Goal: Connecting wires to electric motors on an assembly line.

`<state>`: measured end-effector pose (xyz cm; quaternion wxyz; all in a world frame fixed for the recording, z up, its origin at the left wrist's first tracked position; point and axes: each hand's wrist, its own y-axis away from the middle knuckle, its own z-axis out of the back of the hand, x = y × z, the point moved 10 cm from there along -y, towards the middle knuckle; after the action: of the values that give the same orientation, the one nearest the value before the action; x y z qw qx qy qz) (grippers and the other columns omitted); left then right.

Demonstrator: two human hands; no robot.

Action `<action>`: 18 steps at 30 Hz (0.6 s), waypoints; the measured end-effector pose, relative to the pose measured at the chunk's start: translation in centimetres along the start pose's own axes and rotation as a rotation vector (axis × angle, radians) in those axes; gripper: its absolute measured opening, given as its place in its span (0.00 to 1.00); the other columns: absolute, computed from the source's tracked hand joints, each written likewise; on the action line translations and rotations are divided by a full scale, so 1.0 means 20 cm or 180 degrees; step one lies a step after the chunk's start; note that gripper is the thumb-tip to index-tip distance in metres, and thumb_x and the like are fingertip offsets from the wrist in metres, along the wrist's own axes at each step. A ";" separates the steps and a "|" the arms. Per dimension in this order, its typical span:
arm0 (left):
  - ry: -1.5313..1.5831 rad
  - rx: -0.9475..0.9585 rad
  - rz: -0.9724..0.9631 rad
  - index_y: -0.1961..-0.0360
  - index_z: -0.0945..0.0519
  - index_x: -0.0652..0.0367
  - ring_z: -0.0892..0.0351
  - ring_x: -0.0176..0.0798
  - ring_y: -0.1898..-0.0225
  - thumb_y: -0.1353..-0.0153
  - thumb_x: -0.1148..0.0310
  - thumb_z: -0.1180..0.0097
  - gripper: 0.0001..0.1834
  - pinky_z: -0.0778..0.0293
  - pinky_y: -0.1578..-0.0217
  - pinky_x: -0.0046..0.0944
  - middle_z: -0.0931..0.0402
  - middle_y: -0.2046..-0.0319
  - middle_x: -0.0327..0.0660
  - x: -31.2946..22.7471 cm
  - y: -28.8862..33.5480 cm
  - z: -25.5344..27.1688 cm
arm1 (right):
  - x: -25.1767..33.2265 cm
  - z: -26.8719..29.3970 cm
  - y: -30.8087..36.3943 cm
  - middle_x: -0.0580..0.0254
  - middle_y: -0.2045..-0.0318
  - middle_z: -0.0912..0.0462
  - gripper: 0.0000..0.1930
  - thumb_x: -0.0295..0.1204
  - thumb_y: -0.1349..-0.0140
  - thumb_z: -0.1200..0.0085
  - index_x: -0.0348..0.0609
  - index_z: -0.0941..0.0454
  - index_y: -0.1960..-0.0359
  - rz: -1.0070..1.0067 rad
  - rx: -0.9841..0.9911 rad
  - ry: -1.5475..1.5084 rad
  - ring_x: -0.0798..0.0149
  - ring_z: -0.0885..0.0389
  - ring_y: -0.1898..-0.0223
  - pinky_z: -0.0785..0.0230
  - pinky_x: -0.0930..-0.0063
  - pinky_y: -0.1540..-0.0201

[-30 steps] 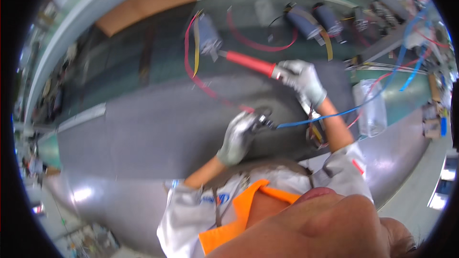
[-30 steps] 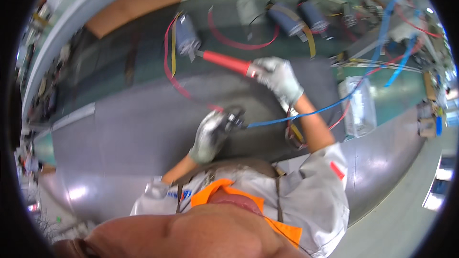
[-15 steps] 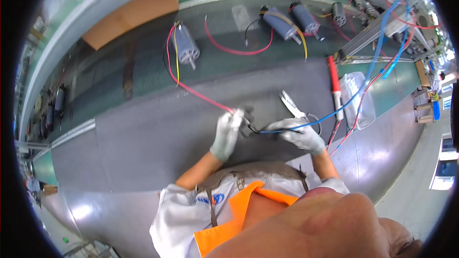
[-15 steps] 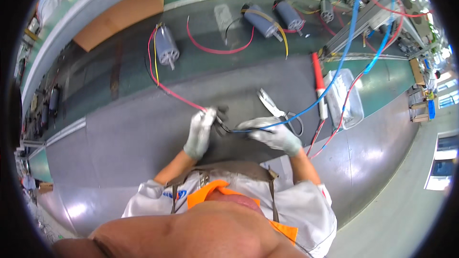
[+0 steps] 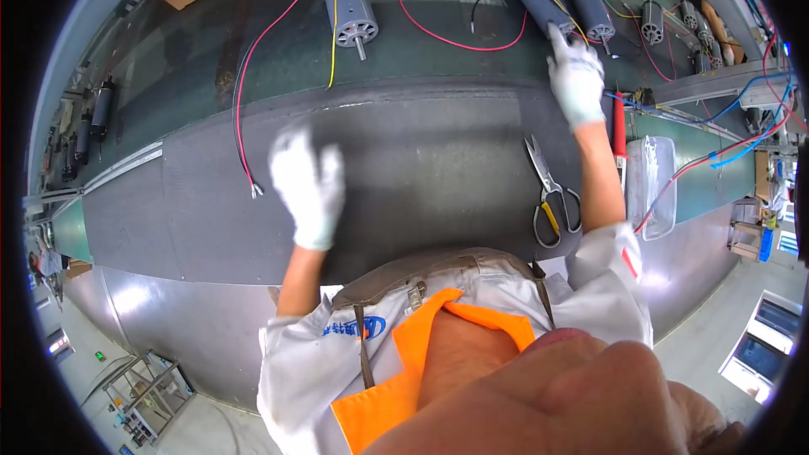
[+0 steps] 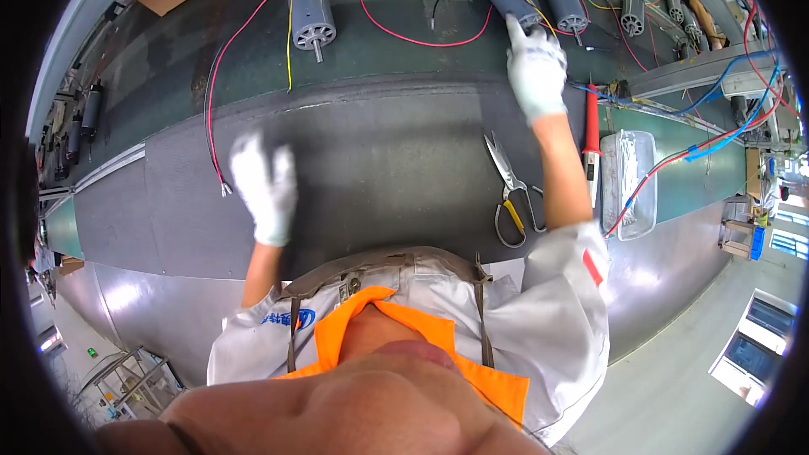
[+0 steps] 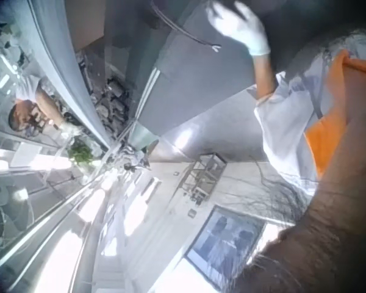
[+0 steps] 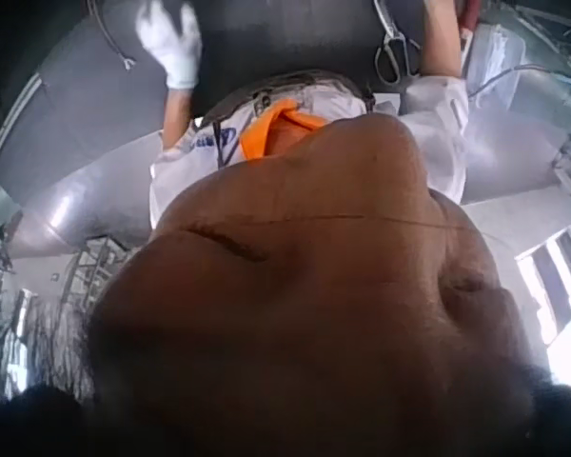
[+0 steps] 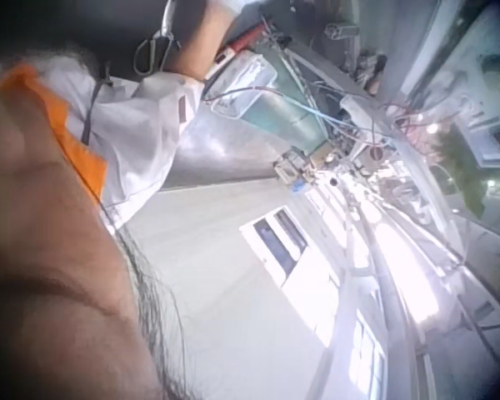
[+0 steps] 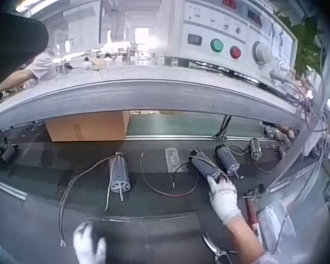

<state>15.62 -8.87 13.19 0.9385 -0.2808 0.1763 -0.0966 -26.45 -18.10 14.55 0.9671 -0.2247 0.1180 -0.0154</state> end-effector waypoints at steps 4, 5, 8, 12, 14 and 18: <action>0.1598 0.0666 -0.1144 0.41 0.26 0.59 0.28 0.56 0.41 0.42 0.70 0.39 0.26 0.31 0.40 0.52 0.25 0.45 0.50 -0.61 -0.21 -0.36 | -0.11 -0.50 -0.19 0.38 0.54 0.20 0.37 0.21 0.34 0.61 0.82 0.40 0.28 -0.0253 0.1206 0.0481 0.42 0.15 0.56 0.22 0.50 0.52; 0.1804 0.0522 -0.1347 0.42 0.26 0.59 0.27 0.55 0.42 0.42 0.70 0.40 0.25 0.31 0.41 0.52 0.25 0.45 0.49 -0.72 -0.26 -0.39 | -0.17 -0.54 -0.20 0.37 0.56 0.19 0.38 0.20 0.34 0.62 0.85 0.41 0.28 -0.0257 0.1180 0.0335 0.42 0.15 0.57 0.22 0.49 0.52; 0.2204 0.0752 -0.1338 0.43 0.25 0.56 0.27 0.53 0.43 0.41 0.69 0.41 0.23 0.31 0.41 0.51 0.24 0.47 0.47 -0.93 -0.33 -0.53 | -0.33 -0.62 -0.24 0.37 0.58 0.17 0.39 0.22 0.33 0.59 0.83 0.49 0.25 -0.0218 0.1074 -0.0157 0.41 0.14 0.59 0.23 0.49 0.54; 0.2366 0.1068 -0.0938 0.44 0.25 0.54 0.27 0.51 0.43 0.40 0.68 0.41 0.21 0.32 0.41 0.51 0.25 0.47 0.45 -0.99 -0.36 -0.69 | -0.37 -0.58 -0.30 0.44 0.68 0.15 0.39 0.34 0.33 0.46 0.71 0.52 0.24 -0.0672 0.0735 -0.1165 0.47 0.13 0.68 0.23 0.50 0.66; 0.2355 0.0781 -0.1014 0.44 0.25 0.54 0.28 0.52 0.42 0.40 0.68 0.42 0.21 0.32 0.40 0.53 0.26 0.47 0.45 -0.98 -0.38 -0.68 | -0.30 -0.72 -0.10 0.57 0.75 0.19 0.43 0.32 0.34 0.44 0.64 0.58 0.23 -0.2974 0.0877 -0.4366 0.61 0.20 0.80 0.30 0.61 0.81; 0.1671 -0.0305 -0.1429 0.43 0.26 0.59 0.28 0.56 0.43 0.42 0.69 0.39 0.25 0.33 0.40 0.55 0.26 0.47 0.49 -0.95 -0.42 -0.53 | 0.16 -0.32 0.33 0.64 0.72 0.22 0.43 0.24 0.33 0.47 0.54 0.61 0.23 -0.2644 0.0382 -0.5442 0.72 0.29 0.83 0.37 0.74 0.88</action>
<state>-6.71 -15.74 14.84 0.8022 -0.3219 0.3499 -0.3611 -24.98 -15.11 5.43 0.6531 -0.1338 -0.7196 -0.1943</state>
